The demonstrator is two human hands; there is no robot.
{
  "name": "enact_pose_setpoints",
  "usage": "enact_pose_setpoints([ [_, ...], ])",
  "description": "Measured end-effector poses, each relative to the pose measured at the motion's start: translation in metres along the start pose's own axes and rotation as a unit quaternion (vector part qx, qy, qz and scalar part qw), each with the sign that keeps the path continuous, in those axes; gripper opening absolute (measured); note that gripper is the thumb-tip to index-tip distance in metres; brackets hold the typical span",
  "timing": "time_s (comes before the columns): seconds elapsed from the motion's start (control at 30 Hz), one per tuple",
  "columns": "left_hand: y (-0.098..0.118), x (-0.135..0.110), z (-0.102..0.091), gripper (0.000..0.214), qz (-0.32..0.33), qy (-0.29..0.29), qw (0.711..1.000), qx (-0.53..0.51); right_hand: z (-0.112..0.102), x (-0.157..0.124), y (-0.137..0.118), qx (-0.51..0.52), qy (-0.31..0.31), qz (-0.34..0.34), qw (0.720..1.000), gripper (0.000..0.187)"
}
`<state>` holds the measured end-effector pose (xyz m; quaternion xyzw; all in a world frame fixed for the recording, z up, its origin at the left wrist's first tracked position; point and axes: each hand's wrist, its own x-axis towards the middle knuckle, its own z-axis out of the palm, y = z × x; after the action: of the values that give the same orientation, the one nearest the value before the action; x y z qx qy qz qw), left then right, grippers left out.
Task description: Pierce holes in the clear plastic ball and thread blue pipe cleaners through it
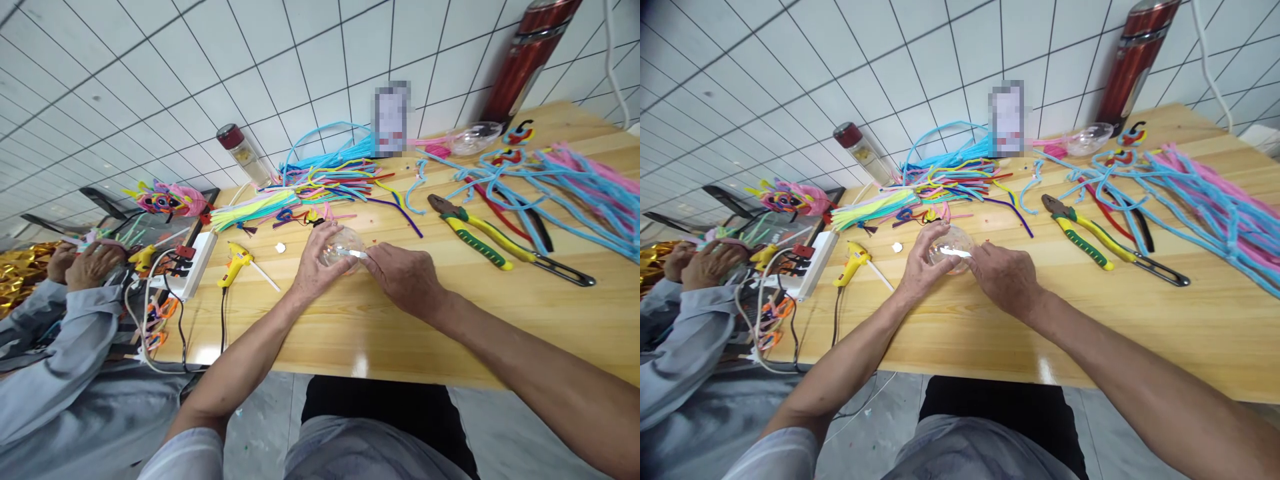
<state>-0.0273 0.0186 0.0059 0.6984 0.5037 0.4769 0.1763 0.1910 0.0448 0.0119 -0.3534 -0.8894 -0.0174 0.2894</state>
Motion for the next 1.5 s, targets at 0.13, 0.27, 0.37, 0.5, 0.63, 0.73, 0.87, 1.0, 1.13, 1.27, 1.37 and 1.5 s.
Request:
enact_pose_setpoints([
  [0.13, -0.003, 0.001, -0.001, 0.062, -0.014, -0.010, 1.000, -0.019, -0.002, 0.000, 0.002, 0.011, -0.008, -0.005, 1.000, 0.045],
  [0.27, -0.004, 0.003, -0.003, 0.070, -0.031, -0.023, 0.999, -0.024, -0.004, 0.000, 0.005, 0.027, -0.027, -0.011, 0.999, 0.047],
  [0.37, -0.002, 0.003, -0.003, 0.066, -0.025, -0.020, 0.999, -0.016, -0.004, 0.000, 0.004, 0.022, -0.029, -0.006, 0.999, 0.046],
  [0.5, 0.001, 0.001, 0.000, 0.061, -0.014, -0.002, 1.000, 0.002, -0.006, 0.001, 0.000, 0.009, -0.035, 0.013, 0.999, 0.044],
  [0.63, 0.002, 0.001, 0.004, 0.060, -0.020, 0.013, 1.000, 0.011, -0.008, 0.001, -0.004, -0.004, -0.029, 0.025, 0.999, 0.047],
  [0.73, 0.005, 0.001, 0.005, 0.061, -0.025, 0.017, 1.000, 0.011, -0.008, 0.001, -0.005, -0.009, -0.013, 0.045, 0.999, 0.047],
  [0.87, 0.005, 0.000, 0.006, 0.069, -0.048, 0.015, 0.999, -0.001, -0.007, 0.002, 0.001, 0.014, 0.022, 0.071, 0.997, 0.046],
  [1.0, -0.002, 0.000, 0.004, 0.092, -0.066, 0.010, 0.997, -0.027, -0.007, 0.004, 0.009, 0.027, 0.034, 0.075, 0.996, 0.048],
  [1.13, 0.003, 0.001, -0.005, 0.101, -0.030, 0.033, 0.999, 0.021, -0.013, 0.007, 0.010, 0.002, 0.041, 0.053, 0.998, 0.046],
  [1.27, 0.028, 0.003, -0.014, 0.064, 0.036, 0.069, 0.993, 0.085, -0.020, 0.008, 0.002, -0.041, 0.055, -0.001, 0.998, 0.044],
  [1.37, 0.042, 0.004, -0.017, 0.033, 0.047, 0.043, 0.993, 0.096, -0.022, 0.007, -0.005, -0.055, 0.053, -0.030, 0.997, 0.042],
  [1.5, 0.047, 0.004, -0.019, 0.028, 0.022, 0.007, 0.999, 0.032, -0.021, 0.006, -0.008, -0.041, 0.047, -0.054, 0.997, 0.038],
])
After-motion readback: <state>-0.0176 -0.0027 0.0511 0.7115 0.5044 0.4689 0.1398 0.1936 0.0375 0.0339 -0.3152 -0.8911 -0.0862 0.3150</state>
